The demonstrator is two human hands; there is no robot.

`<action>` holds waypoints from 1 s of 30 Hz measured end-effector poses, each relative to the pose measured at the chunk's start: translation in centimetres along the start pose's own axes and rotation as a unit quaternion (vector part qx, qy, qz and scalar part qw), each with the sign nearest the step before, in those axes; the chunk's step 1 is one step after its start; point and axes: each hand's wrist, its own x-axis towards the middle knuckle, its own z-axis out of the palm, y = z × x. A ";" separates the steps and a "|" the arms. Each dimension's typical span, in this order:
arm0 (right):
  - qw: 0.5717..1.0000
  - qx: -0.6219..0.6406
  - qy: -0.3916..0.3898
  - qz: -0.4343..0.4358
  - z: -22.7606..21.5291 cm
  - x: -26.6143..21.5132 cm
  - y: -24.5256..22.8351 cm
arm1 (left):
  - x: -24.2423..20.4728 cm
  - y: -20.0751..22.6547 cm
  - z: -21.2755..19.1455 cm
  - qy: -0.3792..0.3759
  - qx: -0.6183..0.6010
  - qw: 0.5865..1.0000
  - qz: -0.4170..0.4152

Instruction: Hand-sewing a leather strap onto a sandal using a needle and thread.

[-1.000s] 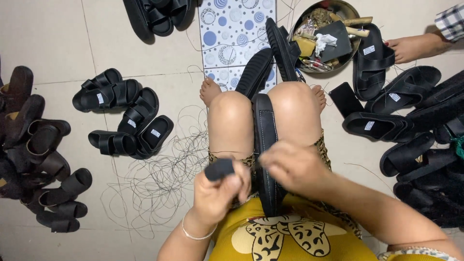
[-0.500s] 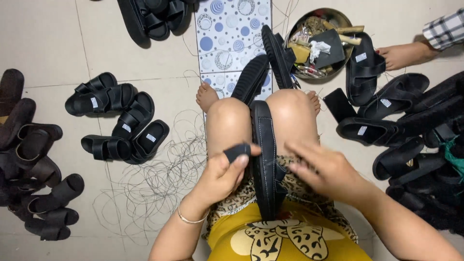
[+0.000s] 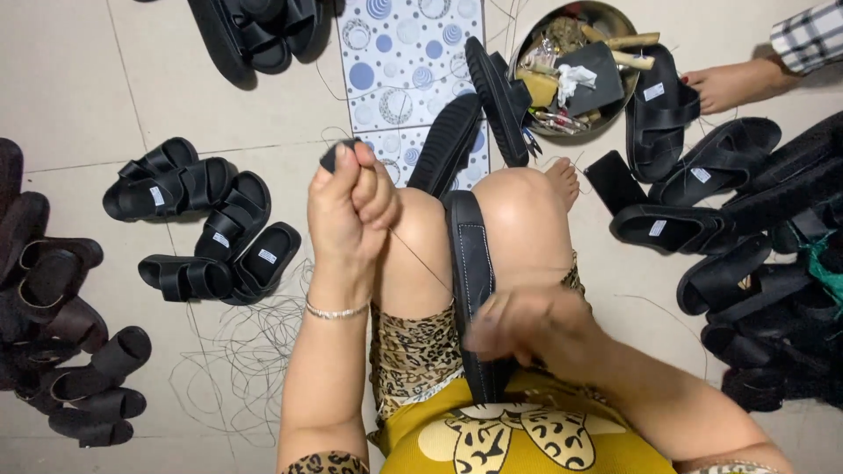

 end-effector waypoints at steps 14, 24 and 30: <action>0.853 -0.396 0.298 0.163 -7.1 -4.8 -2.7 | -11.7 5.0 -5.9 0.176 0.545 0.818 0.048; 0.900 -0.403 0.000 0.166 2.1 -5.2 3.2 | -19.5 -3.8 1.4 -0.110 0.454 0.845 -0.260; 0.931 -0.364 0.007 0.029 3.4 -5.9 5.6 | -22.0 -5.5 -5.1 -0.128 0.442 0.871 -0.174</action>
